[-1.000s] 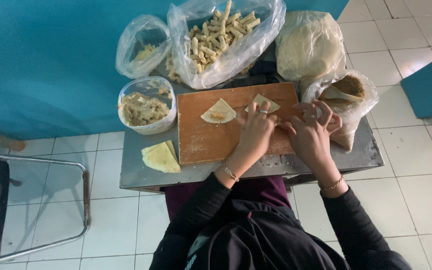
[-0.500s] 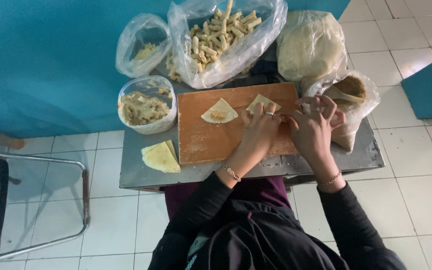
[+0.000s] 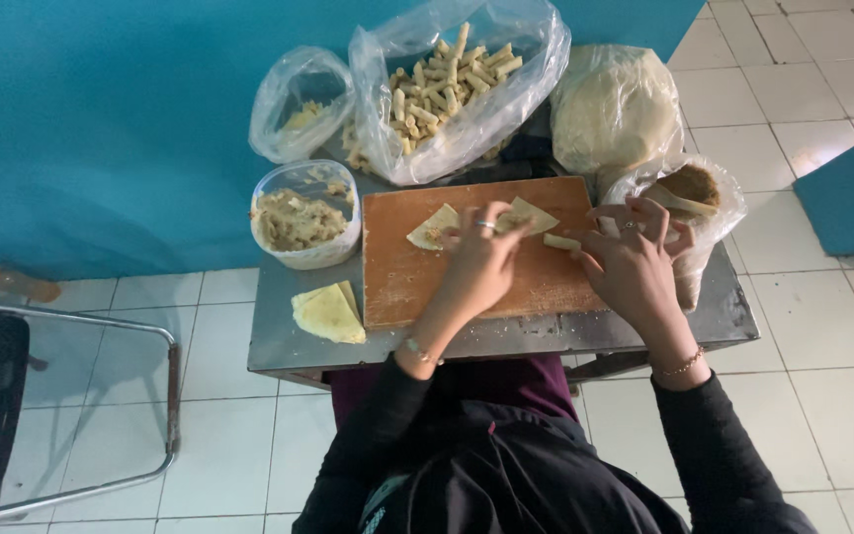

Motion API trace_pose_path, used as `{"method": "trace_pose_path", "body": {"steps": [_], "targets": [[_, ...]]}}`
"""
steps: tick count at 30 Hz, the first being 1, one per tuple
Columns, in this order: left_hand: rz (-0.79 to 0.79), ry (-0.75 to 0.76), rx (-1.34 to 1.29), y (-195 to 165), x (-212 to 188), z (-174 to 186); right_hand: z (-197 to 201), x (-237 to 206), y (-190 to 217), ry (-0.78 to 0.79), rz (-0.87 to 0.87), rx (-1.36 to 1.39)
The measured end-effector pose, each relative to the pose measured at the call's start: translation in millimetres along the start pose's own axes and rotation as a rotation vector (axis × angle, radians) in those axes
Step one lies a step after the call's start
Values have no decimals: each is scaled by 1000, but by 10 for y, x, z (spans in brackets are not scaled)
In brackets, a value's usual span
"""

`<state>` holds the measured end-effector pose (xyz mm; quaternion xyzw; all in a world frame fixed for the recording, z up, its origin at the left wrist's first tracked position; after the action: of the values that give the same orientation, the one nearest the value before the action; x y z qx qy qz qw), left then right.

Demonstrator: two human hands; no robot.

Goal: The person spoons filling from a container onto triangular pastry wrappers laid on a wooden board, then folds the wrappers over the filling by hand and sets the folded pastries aside. They repeat the filling and folding cycle for multiple wrappers, taking new wrappers from a stack on the table.

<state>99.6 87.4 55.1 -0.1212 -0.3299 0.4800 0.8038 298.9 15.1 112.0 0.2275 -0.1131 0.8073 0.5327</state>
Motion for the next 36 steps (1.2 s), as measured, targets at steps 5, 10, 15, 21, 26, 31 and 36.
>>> {"method": "trace_pose_path", "body": {"steps": [5, 10, 15, 21, 26, 31, 36], "targets": [[94, -191, -50, 205, -200, 418, -74, -8, -97, 32, -68, 57], [231, -293, 42, 476, -324, 636, -97, 154, -121, 2, 28, -60], [405, -353, 107, 783, -421, 744, 113, 461, 89, 15, 156, -28], [416, -436, 258, 869, -387, 631, 34, 1458, 311, 124, 227, 50], [393, -349, 251, 876, -229, 525, -141, 1692, 398, -367, 272, -99], [336, -303, 291, 874, -228, 517, -471, 1026, 542, -110, 80, -33], [322, -302, 330, 810, -180, 508, -813, 651, 679, 8, 3, -149]]}}
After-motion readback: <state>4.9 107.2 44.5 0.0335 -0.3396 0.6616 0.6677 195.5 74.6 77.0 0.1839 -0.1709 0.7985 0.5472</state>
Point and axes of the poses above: each hand's wrist, its own x-axis towards the middle knuckle, its own z-axis out of the back of the hand, y = z × x, the point moved 1 cm from there along x, towards the middle knuckle, and after that the axes turned 13 degrees about z, right-handed, at the moved point
